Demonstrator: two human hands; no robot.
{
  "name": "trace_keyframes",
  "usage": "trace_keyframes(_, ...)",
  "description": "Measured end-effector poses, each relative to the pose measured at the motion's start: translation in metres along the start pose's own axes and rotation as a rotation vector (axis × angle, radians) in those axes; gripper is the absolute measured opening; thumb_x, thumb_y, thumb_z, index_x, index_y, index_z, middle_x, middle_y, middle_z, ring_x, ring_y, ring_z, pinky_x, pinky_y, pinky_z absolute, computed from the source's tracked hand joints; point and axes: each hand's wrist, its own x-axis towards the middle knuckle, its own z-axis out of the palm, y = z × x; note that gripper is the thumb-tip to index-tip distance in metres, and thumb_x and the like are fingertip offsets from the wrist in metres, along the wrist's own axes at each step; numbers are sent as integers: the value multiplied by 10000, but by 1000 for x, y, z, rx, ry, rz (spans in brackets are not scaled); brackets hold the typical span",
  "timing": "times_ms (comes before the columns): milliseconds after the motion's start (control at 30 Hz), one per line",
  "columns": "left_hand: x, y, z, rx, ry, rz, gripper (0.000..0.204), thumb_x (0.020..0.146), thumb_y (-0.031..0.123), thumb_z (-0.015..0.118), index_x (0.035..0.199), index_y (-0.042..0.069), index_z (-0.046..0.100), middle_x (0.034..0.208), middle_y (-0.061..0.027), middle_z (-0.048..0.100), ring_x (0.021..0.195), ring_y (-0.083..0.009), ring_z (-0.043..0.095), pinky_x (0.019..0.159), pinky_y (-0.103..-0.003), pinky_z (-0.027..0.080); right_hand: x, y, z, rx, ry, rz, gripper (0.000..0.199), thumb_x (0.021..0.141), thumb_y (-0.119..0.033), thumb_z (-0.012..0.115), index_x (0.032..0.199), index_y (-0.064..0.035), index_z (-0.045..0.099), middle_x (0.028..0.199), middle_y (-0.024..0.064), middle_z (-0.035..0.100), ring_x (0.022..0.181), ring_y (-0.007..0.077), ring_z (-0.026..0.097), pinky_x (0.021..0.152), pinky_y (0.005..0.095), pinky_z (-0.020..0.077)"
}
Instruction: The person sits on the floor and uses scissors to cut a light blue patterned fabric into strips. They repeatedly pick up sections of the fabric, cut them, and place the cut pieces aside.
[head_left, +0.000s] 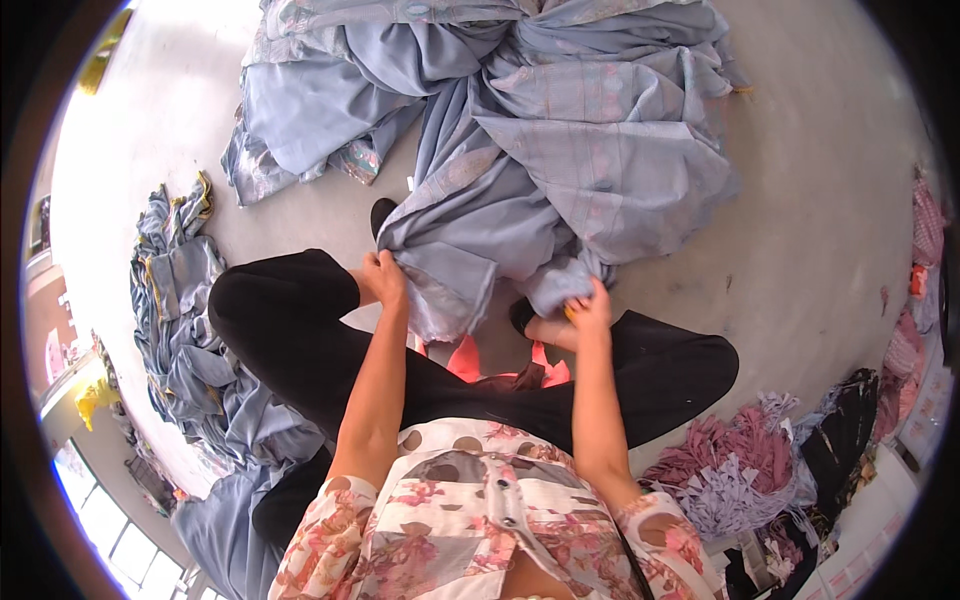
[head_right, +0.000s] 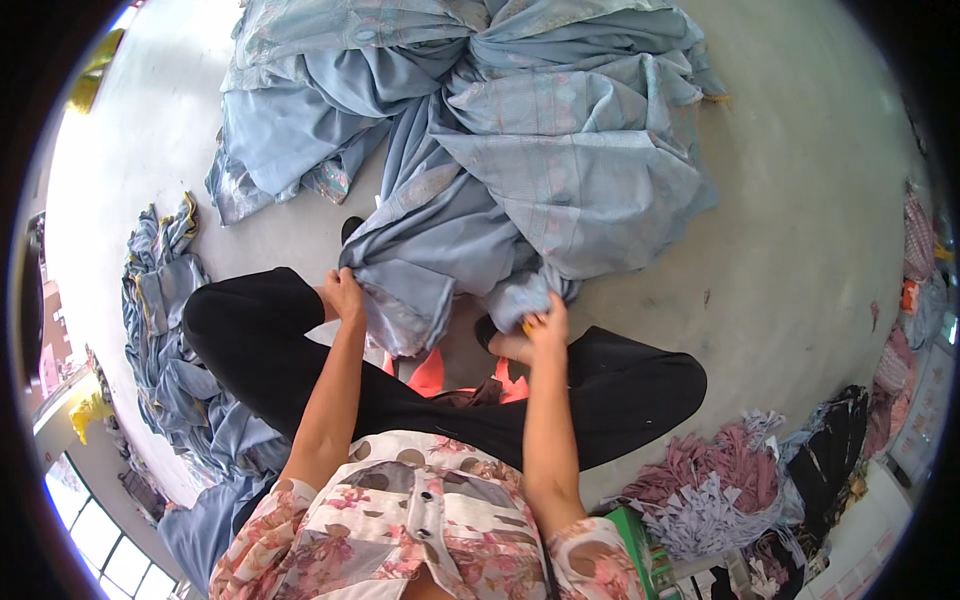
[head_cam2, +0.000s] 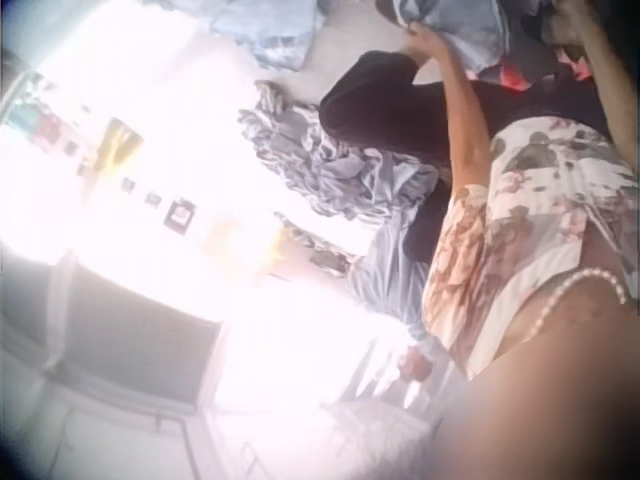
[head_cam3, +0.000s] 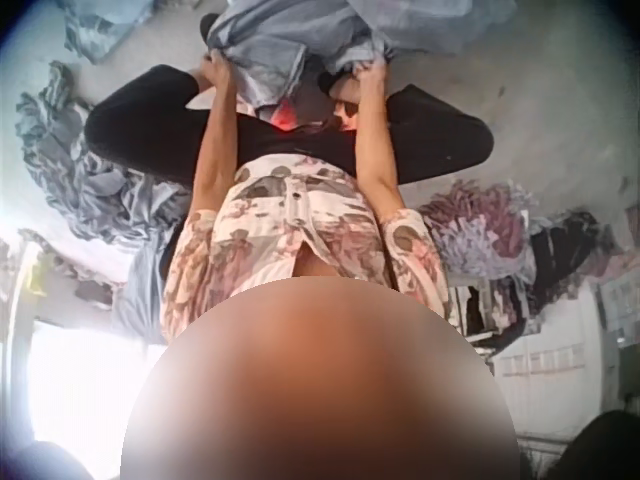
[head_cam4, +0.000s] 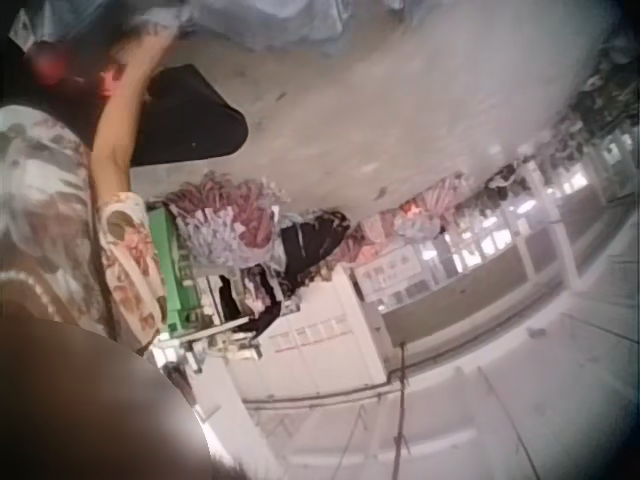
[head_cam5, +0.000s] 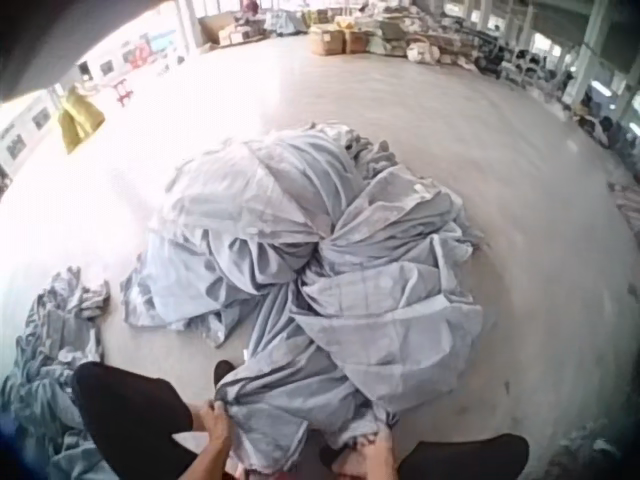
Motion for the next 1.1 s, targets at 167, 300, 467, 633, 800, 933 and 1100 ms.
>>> trace_keyframes(167,20,8,-2,56,208,3,260,721,219,529,664,-31,486,591,-182,519,547,-323,500,584,-429,419,-162,-65,-21,-265,-159,-211,225,771,-293,681,860,-115,576,702,-35,582,491,77,461,423,206,343)
trace_keyframes(300,-17,52,-7,7,-40,358,332,677,88,623,996,48,540,927,-156,590,906,-314,567,817,-411,433,-189,-67,-26,-271,-493,-150,181,794,-288,666,804,-132,575,565,-48,499,394,78,389,344,209,278)
trace_keyframes(467,-128,100,-24,194,-690,925,736,598,186,768,1261,100,460,1182,-168,518,1132,-361,482,958,-418,383,-209,-56,-3,-280,-472,-197,245,821,-326,631,676,-165,517,451,-65,360,369,73,331,335,213,246)
trace_keyframes(633,-189,96,-7,-142,-964,428,725,625,188,764,1279,119,458,1204,-157,523,1072,-345,529,888,-396,435,-205,-57,8,-203,-625,-179,247,885,-248,558,668,-144,506,449,-62,359,353,64,308,342,211,265)
trace_keyframes(800,-158,108,-6,-459,-716,649,315,719,-84,555,1008,15,628,989,-102,647,908,-202,621,795,-290,480,-207,-53,12,-187,-682,-145,236,882,-243,561,679,-132,516,474,-61,395,355,63,308,339,213,269)
trace_keyframes(933,-119,188,-70,-512,-676,570,334,694,-142,498,962,3,634,807,-71,658,747,-97,605,651,-246,482,-207,-57,7,-240,-636,-174,198,871,-272,580,759,-110,560,539,-60,471,370,59,351,324,204,267)
trace_keyframes(1100,-98,246,-113,-395,-331,1107,269,632,-55,583,882,28,633,697,-130,569,614,-273,587,575,-305,458,-249,-37,40,-276,-452,-383,198,840,-297,641,853,-104,601,605,-71,516,438,41,405,368,184,283)
